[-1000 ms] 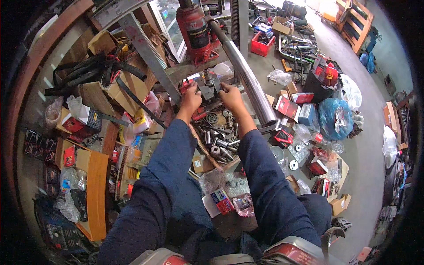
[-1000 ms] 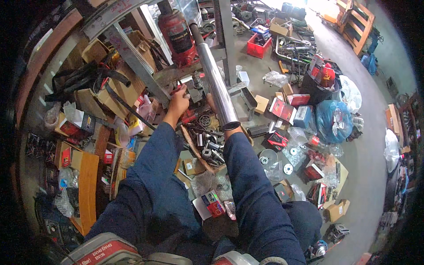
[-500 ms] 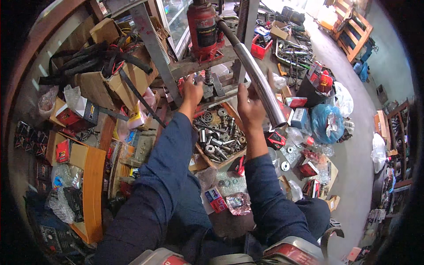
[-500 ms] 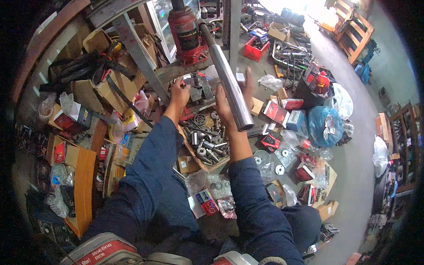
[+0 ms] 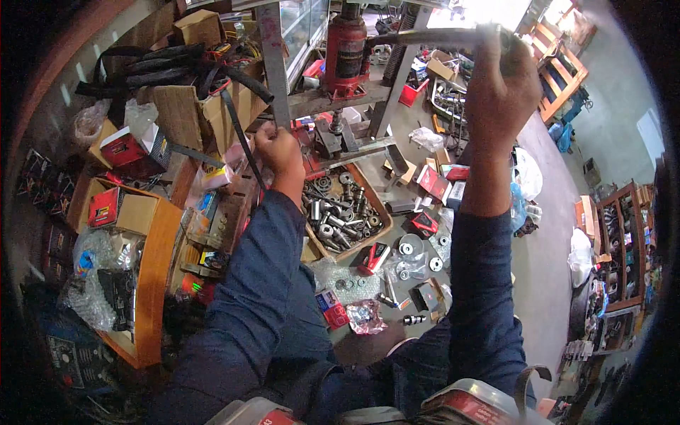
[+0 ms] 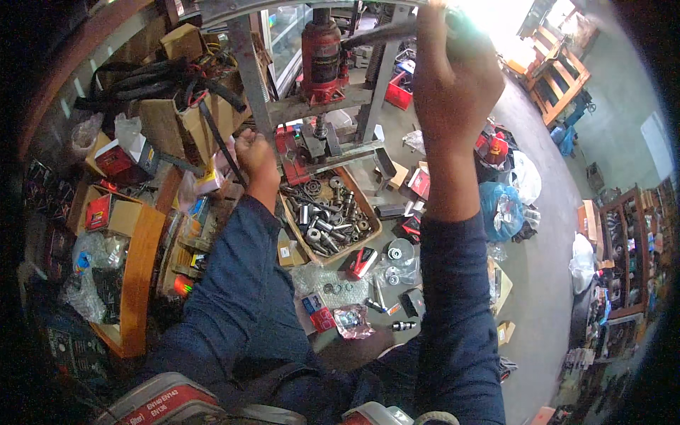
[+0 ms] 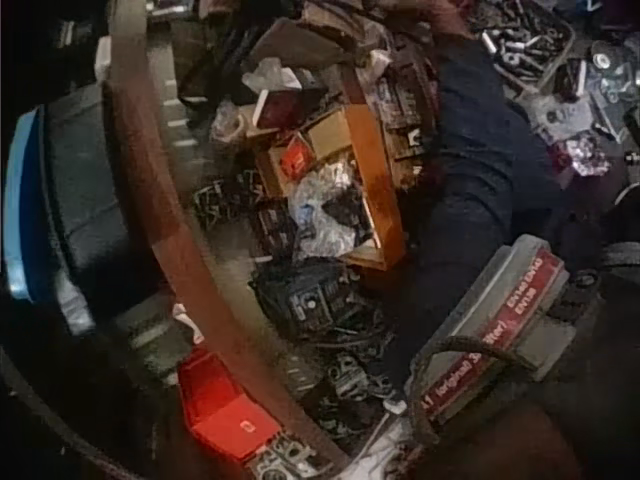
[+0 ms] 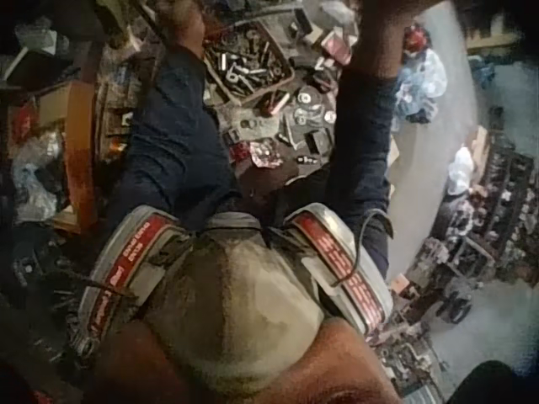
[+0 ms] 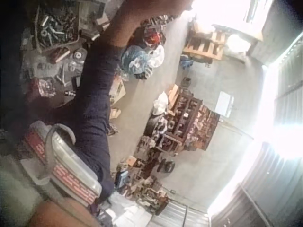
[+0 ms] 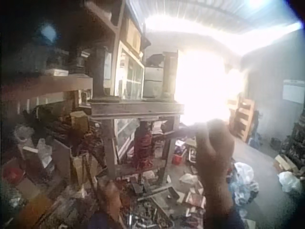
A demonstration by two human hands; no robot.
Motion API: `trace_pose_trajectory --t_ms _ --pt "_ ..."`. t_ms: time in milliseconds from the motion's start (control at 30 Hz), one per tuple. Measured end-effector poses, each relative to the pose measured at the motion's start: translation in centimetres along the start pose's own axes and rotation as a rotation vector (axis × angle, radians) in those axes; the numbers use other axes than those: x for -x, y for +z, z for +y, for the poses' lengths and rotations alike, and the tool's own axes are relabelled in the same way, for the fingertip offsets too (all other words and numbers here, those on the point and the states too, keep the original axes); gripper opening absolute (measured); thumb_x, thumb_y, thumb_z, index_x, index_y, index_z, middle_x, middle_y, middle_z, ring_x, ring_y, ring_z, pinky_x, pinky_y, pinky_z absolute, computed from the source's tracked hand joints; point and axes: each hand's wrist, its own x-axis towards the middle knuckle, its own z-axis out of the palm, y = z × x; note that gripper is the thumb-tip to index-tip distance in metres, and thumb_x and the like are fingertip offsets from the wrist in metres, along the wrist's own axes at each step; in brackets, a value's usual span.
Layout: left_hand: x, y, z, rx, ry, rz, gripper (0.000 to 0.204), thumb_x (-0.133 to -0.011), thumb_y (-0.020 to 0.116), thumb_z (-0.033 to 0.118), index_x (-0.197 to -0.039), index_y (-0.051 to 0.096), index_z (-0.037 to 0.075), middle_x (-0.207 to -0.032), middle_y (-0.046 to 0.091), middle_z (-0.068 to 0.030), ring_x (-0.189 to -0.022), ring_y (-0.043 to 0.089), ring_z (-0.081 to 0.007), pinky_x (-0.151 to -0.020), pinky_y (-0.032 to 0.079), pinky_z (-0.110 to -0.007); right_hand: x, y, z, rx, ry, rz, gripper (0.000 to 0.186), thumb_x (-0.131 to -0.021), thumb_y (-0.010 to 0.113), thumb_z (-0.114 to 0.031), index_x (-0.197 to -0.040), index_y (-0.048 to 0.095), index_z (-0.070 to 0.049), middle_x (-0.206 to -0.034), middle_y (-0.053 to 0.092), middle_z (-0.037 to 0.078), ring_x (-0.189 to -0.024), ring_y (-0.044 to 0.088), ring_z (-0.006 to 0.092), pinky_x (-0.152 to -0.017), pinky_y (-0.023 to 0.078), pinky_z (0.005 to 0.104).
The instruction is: The person handles a camshaft and a metal housing, picking them up from a cluttered floor, placing them into a press machine, and using a metal rod to apply pressure to the assembly before removing it.
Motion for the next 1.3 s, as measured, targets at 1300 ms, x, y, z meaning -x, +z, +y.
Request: trace_pose_trajectory --t_ms 1300 --pt "-3.3 1.5 1.3 -0.173 0.273 -0.128 0.037 -0.086 0.069 0.034 -0.097 0.065 -0.002 -0.087 0.067 -0.0228 -0.082 0.062 -0.0400 -0.073 0.045 -0.044 -2.1 1.5 -0.6 -0.124 -0.006 -0.105 0.017 -0.088 0.068 -0.017 -0.083 0.066 -0.001 -0.069 0.065 0.011 -0.059 0.060 0.0172 -0.058 0.046 0.0289"
